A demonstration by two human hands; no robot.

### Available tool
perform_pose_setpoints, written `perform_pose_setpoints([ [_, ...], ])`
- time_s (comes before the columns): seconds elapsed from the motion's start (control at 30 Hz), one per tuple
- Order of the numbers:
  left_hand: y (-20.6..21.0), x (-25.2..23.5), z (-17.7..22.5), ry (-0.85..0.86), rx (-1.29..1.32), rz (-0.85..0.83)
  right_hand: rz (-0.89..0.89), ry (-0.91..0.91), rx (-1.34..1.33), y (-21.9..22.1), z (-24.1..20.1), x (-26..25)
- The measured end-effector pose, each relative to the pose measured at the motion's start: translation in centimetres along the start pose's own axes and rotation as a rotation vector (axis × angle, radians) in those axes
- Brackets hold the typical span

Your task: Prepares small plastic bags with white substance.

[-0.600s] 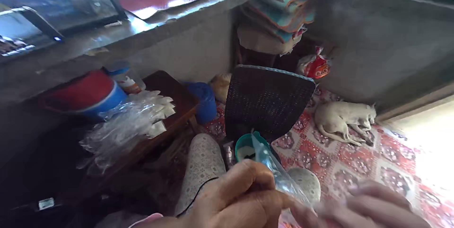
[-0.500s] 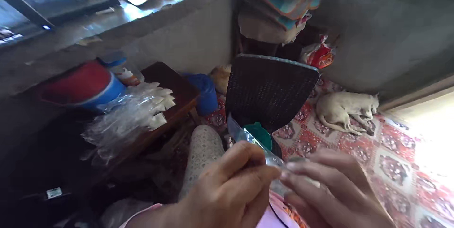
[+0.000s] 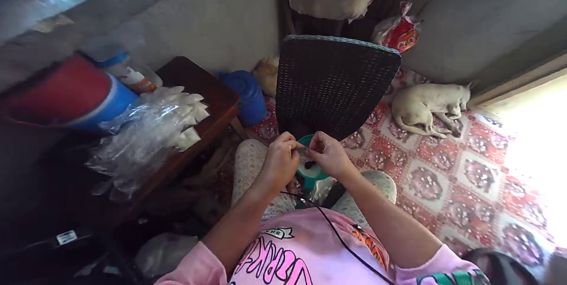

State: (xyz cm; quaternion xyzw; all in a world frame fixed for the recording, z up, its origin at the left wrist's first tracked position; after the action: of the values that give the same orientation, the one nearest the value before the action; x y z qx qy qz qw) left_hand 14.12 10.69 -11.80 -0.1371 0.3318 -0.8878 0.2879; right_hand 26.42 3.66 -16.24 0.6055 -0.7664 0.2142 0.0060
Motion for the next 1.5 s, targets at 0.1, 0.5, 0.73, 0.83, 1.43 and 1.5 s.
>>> perform_pose_setpoints([
  [0.1,2.6,-1.0,-3.2,-0.083,0.174,-0.087,-0.106,0.117,-0.105,0.8,3.4,-1.0],
  [0.5,4.9,-1.5,-4.6,-0.089,0.169,-0.173,-0.381,0.233,1.009,4.0,7.8,-2.5],
  [0.73,3.7,-1.6,-4.0,-0.075,0.137,-0.138,-0.056,0.060,0.298,1.2,4.9,-4.8],
  [0.83,4.2,-1.9,-4.3,-0.065,0.154,-0.155,-0.021,0.034,-0.097,1.1,4.8,-3.5],
  [1.43,5.7,-1.9,-3.2,-0.049,0.226,-0.128,-0.069,0.035,-0.015,1.2,6.9,-2.1],
  [1.5,6.2,-2.1,-3.5,-0.075,0.205,-0.165,-0.182,0.107,-0.050,1.6,7.6,-2.2],
])
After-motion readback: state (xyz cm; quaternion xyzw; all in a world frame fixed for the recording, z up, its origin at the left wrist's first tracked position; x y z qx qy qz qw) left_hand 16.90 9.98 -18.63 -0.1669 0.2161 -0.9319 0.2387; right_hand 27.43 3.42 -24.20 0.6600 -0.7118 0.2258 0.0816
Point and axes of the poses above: each hand's wrist, its own x-axis away from the middle knuckle, its own y-axis out of the palm, z = x × y, the point moved 9 cm from there along -x, towards the middle knuckle, and after that the axes turned 7 degrees about -z, right-handed, at the moved point
